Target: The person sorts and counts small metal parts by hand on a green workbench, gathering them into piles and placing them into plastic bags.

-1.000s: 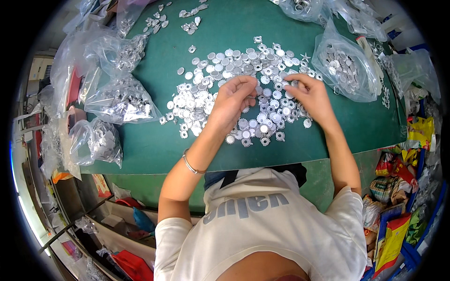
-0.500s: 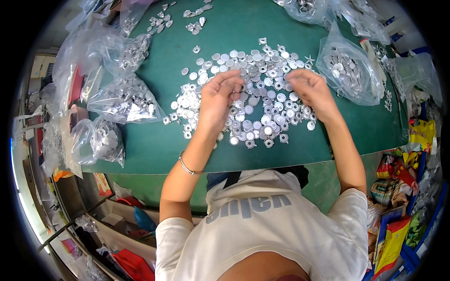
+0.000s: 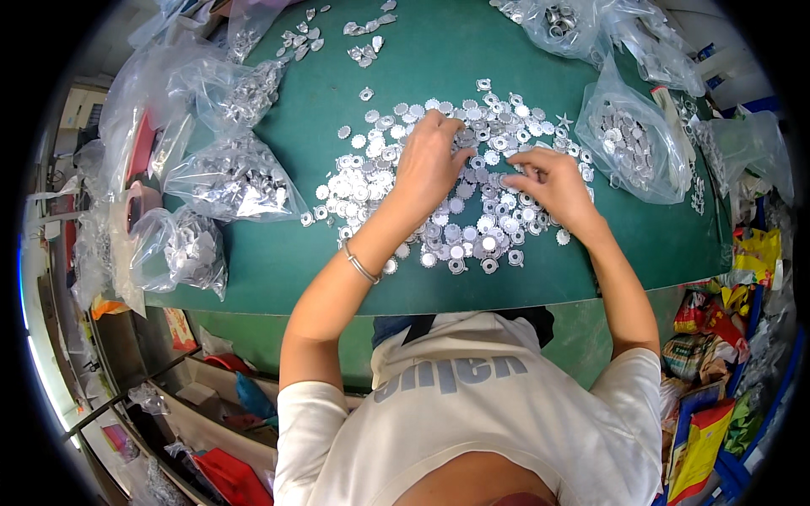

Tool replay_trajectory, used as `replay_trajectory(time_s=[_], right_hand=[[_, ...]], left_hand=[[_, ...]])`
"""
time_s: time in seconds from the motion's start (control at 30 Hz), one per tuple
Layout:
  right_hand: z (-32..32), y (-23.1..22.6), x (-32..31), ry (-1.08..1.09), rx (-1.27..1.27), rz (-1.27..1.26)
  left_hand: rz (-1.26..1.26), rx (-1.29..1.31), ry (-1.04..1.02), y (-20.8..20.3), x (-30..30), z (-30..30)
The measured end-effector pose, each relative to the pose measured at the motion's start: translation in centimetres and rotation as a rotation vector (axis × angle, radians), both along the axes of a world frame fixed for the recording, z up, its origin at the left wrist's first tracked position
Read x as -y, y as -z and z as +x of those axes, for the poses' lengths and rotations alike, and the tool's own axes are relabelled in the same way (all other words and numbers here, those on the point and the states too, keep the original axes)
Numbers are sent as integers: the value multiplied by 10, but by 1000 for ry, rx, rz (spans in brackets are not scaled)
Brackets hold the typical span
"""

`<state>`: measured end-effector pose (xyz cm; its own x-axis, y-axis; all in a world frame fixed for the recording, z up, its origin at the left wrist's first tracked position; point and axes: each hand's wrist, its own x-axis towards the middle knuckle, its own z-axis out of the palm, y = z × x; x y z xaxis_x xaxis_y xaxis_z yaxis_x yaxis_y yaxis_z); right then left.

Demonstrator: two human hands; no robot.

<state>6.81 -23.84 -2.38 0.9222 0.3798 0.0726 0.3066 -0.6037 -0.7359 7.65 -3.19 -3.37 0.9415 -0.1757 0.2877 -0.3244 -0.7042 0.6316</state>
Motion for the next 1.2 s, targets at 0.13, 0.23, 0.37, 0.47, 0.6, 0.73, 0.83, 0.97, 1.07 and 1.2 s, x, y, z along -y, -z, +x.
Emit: replay_trajectory(time_s=[0.13,0.23,0.37,0.47,0.6,0.73,0.83,0.97,1.07,1.2], right_hand=[[-5,5,-6,-78,169,-82],[0,4,1,-45,-221,393],[14,-25,10,62,-910,1213],[22,-15,-2,128,-688,699],[19,13,-22,101,244,-147],[18,12,-23,51,369,-198],[22,4,-9,62,-225,307],[27,-12,-6,93,-830,1144],[42,-6,-7,46,-832,977],[37,16,-29,-106,420,-76]], left_hand=[[-81,21,-23,1,-5,-2],[-149,-11,-57,-4,-14,-9],[-129,-10,-46,-3,-20,-14],[-114,-21,-57,-2,-22,-15],[-120,-68,-73,-3,-23,-16],[-106,-141,-73,-13,-23,-15],[-79,-93,-34,-8,-26,-11],[-5,-48,17,-3,-25,-3],[54,-30,78,1,-27,3],[52,3,158,1,-29,11]])
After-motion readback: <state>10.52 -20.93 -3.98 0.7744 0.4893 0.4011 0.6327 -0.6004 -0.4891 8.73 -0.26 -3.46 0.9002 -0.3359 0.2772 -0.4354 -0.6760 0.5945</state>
